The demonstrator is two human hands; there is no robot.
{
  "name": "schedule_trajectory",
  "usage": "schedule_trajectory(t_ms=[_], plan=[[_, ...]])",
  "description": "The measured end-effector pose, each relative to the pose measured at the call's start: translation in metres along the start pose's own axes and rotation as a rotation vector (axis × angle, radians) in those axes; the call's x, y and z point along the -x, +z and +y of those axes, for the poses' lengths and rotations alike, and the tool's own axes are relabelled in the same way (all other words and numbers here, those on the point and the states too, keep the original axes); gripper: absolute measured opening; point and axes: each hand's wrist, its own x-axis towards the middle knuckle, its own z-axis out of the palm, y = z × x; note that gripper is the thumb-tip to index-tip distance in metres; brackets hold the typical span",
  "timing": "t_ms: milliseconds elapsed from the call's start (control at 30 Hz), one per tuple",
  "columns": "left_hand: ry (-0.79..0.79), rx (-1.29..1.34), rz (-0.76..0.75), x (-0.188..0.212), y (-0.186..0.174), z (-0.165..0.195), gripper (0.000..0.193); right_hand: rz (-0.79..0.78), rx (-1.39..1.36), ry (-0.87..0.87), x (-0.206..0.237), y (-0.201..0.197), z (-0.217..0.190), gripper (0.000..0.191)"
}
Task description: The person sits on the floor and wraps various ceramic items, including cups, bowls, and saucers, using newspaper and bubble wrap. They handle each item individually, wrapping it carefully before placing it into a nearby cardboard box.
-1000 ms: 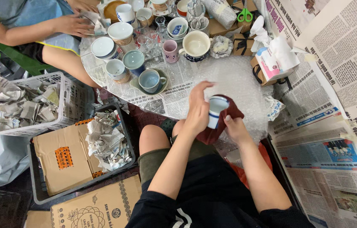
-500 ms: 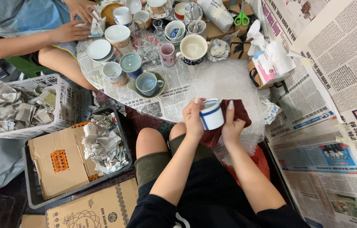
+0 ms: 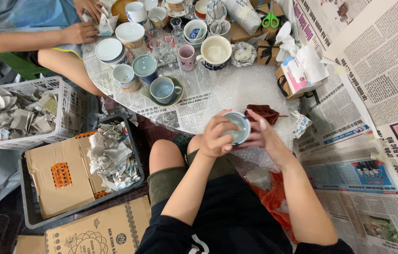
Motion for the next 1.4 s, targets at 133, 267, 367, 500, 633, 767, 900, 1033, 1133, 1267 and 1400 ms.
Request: schedule_trajectory(t_ms=[133,267,367,500,633,767,900,1033,1133,1267,1400], plan=[[-0.004,-0.075,-0.066,0.011,0.020,0.004,0.053,-0.088,-0.288,-0.039,-0.001,0.024,0.006,0.064],[-0.414,0.125,0.004,0.018,0.012,0.010,0.074,0.101,-0.116,-0.223,-0.014,0.024,0.014,0.051],[-0.539,0.085,-0.186,0.021,-0.005,0.012,0.099,0.122,-0.011,-0.360,-0.022,0.020,0.018,0.040],[-0.526,-0.034,-0.189,0.023,-0.010,0.011,0.097,0.110,0.067,-0.381,-0.028,0.022,0.016,0.038],[-0.513,-0.023,-0.105,0.029,-0.009,0.006,0.089,0.138,0.282,-0.532,-0.026,0.032,0.012,0.037],[-0.612,-0.070,-0.089,0.035,-0.013,0.003,0.086,0.213,0.126,-0.267,-0.030,0.046,0.019,0.041],[-0.605,-0.160,-0.190,0.032,-0.022,-0.005,0.083,0.289,0.348,-0.521,-0.045,0.047,0.036,0.028],[-0.619,-0.265,-0.262,0.029,-0.027,-0.017,0.084,0.302,0.357,-0.365,-0.071,0.041,0.049,0.026],[-0.750,-0.414,-0.247,0.041,-0.025,-0.031,0.091,0.239,0.096,-0.161,-0.099,0.040,0.052,0.028],[-1.119,-0.236,-0.167,0.078,-0.023,-0.061,0.077,0.226,-0.081,-0.067,-0.143,0.044,0.044,0.027],[-1.543,0.264,0.224,0.100,-0.018,-0.084,0.060,0.193,-0.114,0.032,-0.178,0.055,0.032,0.026]])
